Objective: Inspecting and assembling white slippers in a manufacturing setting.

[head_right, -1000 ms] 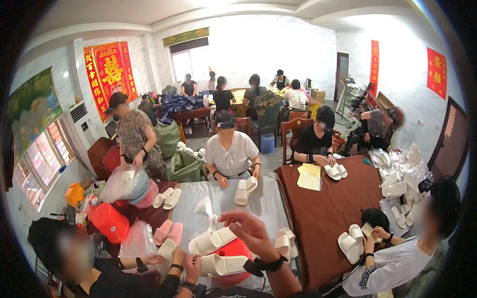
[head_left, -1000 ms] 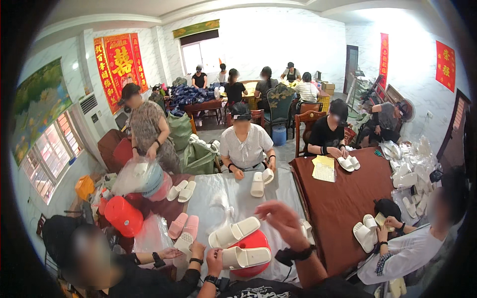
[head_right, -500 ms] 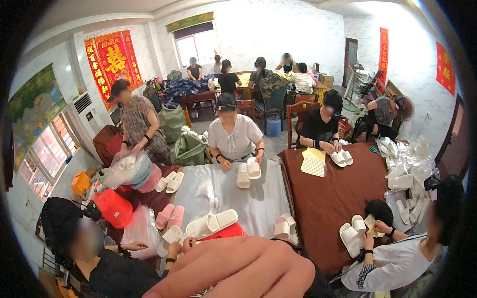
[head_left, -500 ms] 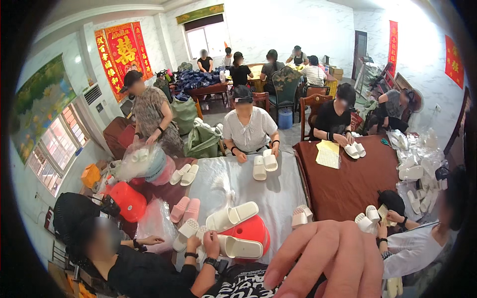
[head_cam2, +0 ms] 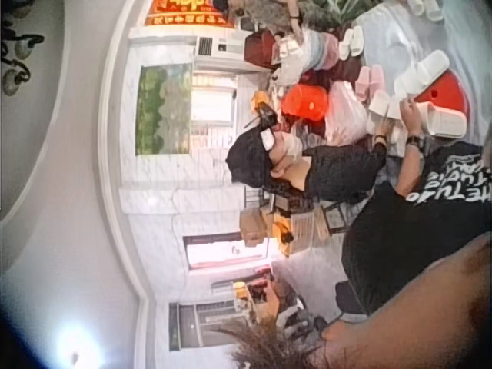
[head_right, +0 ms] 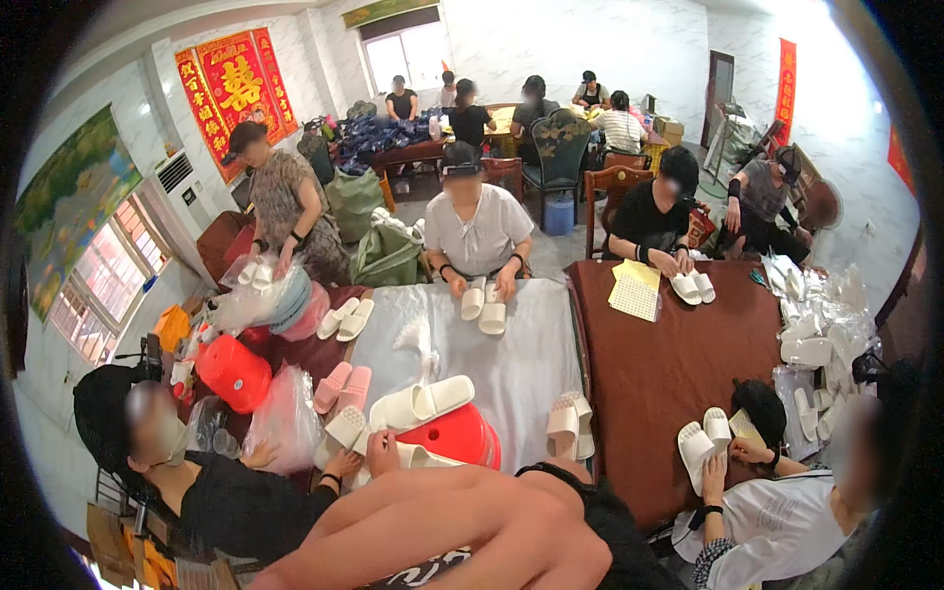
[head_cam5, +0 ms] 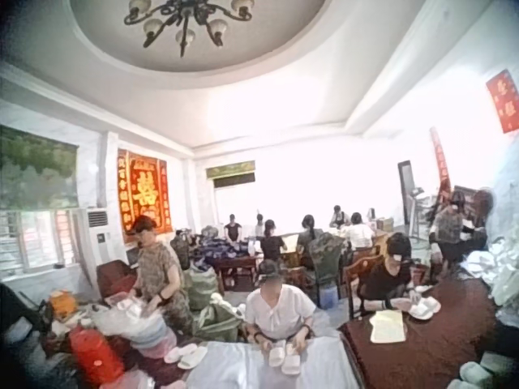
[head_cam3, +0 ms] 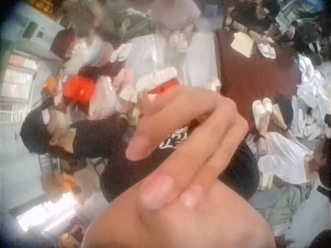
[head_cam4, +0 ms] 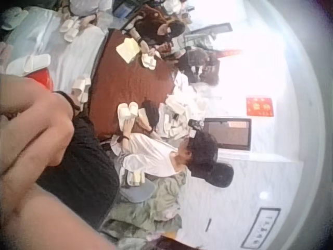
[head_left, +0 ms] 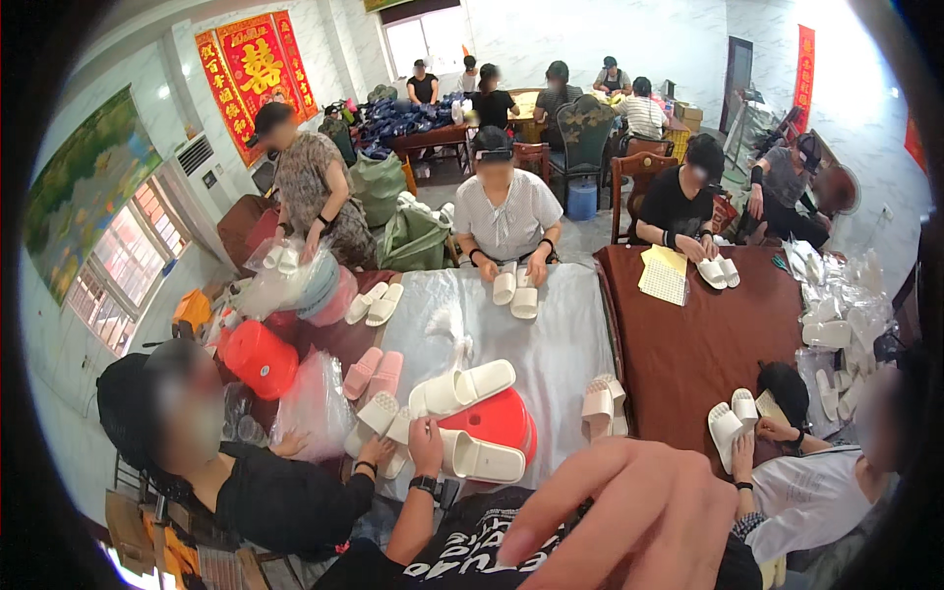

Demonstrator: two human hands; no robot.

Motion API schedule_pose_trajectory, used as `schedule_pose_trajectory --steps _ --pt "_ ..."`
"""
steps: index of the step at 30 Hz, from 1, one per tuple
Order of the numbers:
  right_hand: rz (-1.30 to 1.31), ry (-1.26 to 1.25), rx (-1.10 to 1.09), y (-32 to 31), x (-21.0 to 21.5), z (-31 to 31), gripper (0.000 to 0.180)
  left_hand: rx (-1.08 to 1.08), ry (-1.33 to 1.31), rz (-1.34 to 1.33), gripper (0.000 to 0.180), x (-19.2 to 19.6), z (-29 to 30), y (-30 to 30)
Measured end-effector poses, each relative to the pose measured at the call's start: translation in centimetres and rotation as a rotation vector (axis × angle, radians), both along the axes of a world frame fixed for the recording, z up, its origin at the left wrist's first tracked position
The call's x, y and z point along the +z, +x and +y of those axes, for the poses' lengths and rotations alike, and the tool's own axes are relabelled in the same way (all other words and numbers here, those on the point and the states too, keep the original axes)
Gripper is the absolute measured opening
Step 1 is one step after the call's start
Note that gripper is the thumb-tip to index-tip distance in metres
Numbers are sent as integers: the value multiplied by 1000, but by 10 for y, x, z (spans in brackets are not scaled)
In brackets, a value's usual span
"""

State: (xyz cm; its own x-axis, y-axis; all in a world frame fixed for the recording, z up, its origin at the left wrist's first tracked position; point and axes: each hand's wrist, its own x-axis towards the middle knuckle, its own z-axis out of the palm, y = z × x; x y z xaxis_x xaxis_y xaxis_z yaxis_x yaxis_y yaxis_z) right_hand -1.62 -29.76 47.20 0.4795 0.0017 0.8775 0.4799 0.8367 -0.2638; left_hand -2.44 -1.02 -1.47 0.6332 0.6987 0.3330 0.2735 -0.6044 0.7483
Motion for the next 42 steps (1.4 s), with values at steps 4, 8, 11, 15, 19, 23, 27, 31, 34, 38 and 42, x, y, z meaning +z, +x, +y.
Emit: schedule_pose_trajectory --steps 4,8,11,15,19,23,27,31,34,38,42 --pt "-219 396 -57 5 -14 17 14 -24 67 25 18 16 -14 1" --pt "533 -91 -127 -39 -4 -33 9 -27 28 67 19 20 -23 -1" --pt "147 -220 174 -18 -23 -61 12 -38 12 70 20 23 -23 0" --pt "-67 -85 196 14 -39 -51 10 -56 -21 106 21 25 -22 2" --pt "-139 322 -88 0 -28 -18 11 -52 75 99 22 19 -19 -2" --pt "45 133 -20 4 -31 -24 19 -78 -42 95 23 11 -14 1" --pt "-495 225 200 23 -70 -33 22 -103 37 76 22 9 -15 3" --pt "-555 26 429 24 -89 -53 18 -47 -23 90 22 11 -19 6" --pt "-553 127 329 22 -85 -51 20 -30 -24 41 22 14 -19 0" --pt "-534 134 509 33 -77 -41 17 -92 22 30 20 15 -19 1" --pt "-549 114 609 34 -73 -37 24 -35 -5 37 21 15 -21 5"
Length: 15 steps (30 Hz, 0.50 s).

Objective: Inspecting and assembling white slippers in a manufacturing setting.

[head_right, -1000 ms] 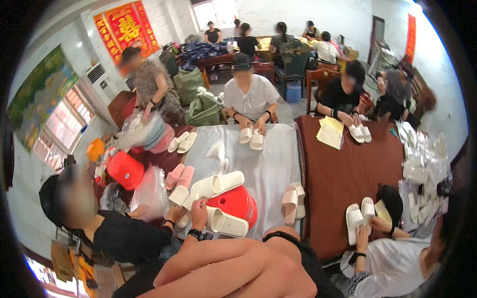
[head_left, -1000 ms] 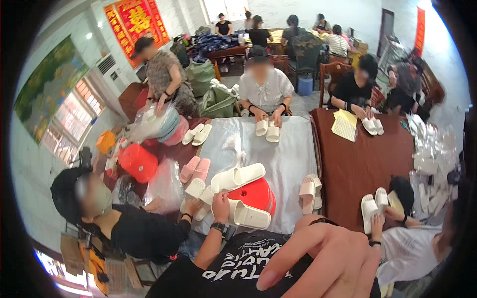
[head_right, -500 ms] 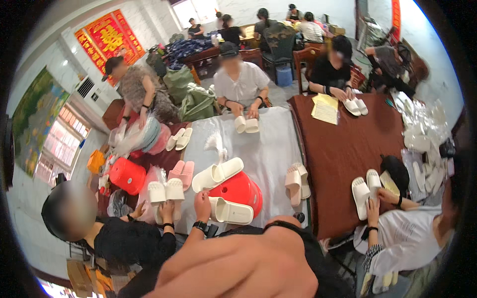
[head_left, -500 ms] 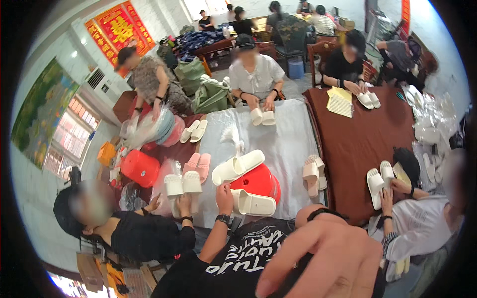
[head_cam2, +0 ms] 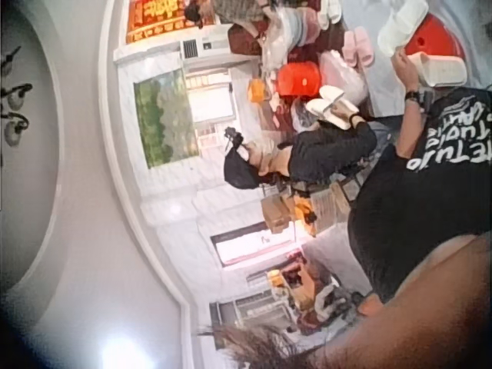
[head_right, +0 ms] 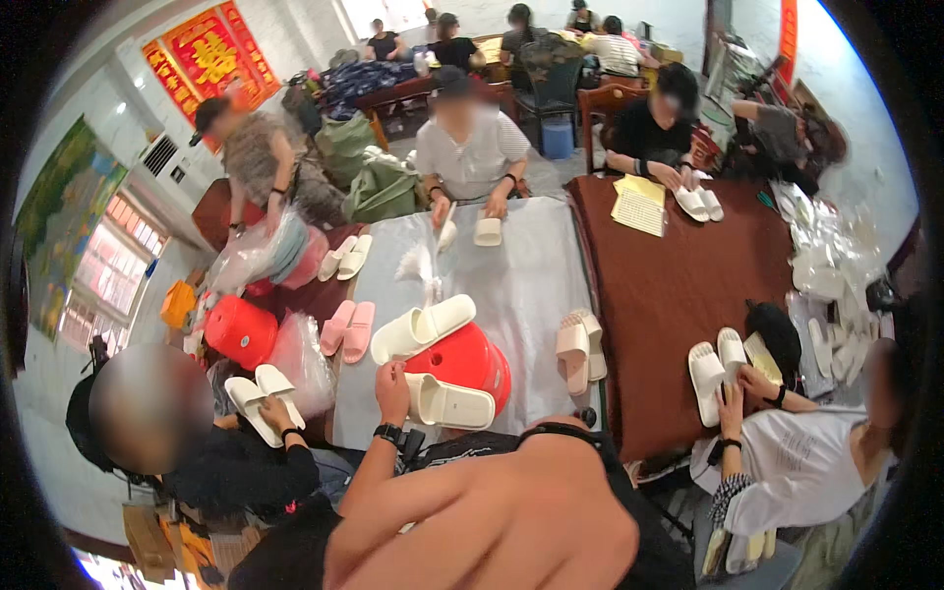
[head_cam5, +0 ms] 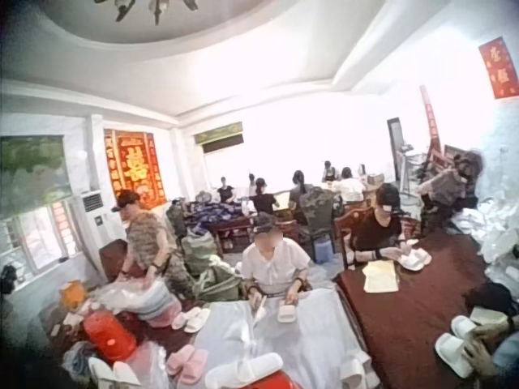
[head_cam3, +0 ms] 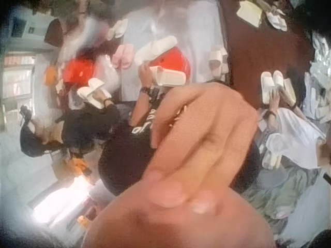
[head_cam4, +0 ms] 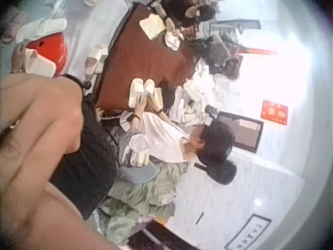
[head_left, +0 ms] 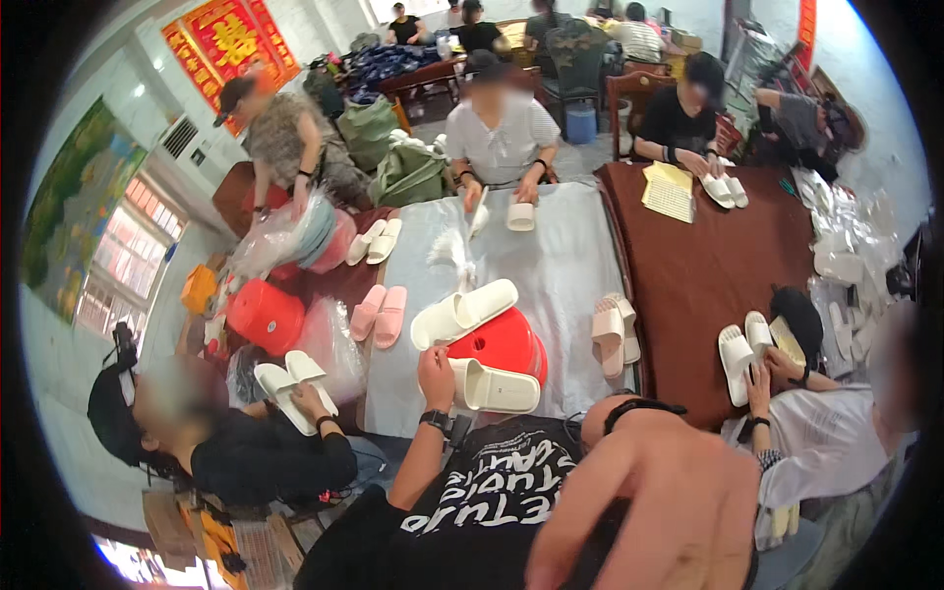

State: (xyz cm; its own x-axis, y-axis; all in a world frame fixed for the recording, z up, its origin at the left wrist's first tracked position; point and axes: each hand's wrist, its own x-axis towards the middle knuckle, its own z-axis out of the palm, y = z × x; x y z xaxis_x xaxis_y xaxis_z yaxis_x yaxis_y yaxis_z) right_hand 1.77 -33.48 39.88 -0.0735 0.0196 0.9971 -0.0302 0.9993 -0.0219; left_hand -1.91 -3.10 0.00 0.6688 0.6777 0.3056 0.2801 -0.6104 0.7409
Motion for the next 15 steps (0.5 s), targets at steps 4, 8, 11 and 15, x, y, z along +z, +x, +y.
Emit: schedule_pose_trajectory --steps 4,8,11,15 --pt "59 92 -100 -5 7 16 19 -40 46 -9 20 2 -4 -1" --pt "-50 14 -91 10 8 9 26 48 -10 45 21 6 -4 -1" --pt "175 -139 -329 31 -16 5 22 9 17 20 20 7 -4 0" --pt "648 -558 -659 69 -98 53 21 26 24 39 20 5 -3 0"
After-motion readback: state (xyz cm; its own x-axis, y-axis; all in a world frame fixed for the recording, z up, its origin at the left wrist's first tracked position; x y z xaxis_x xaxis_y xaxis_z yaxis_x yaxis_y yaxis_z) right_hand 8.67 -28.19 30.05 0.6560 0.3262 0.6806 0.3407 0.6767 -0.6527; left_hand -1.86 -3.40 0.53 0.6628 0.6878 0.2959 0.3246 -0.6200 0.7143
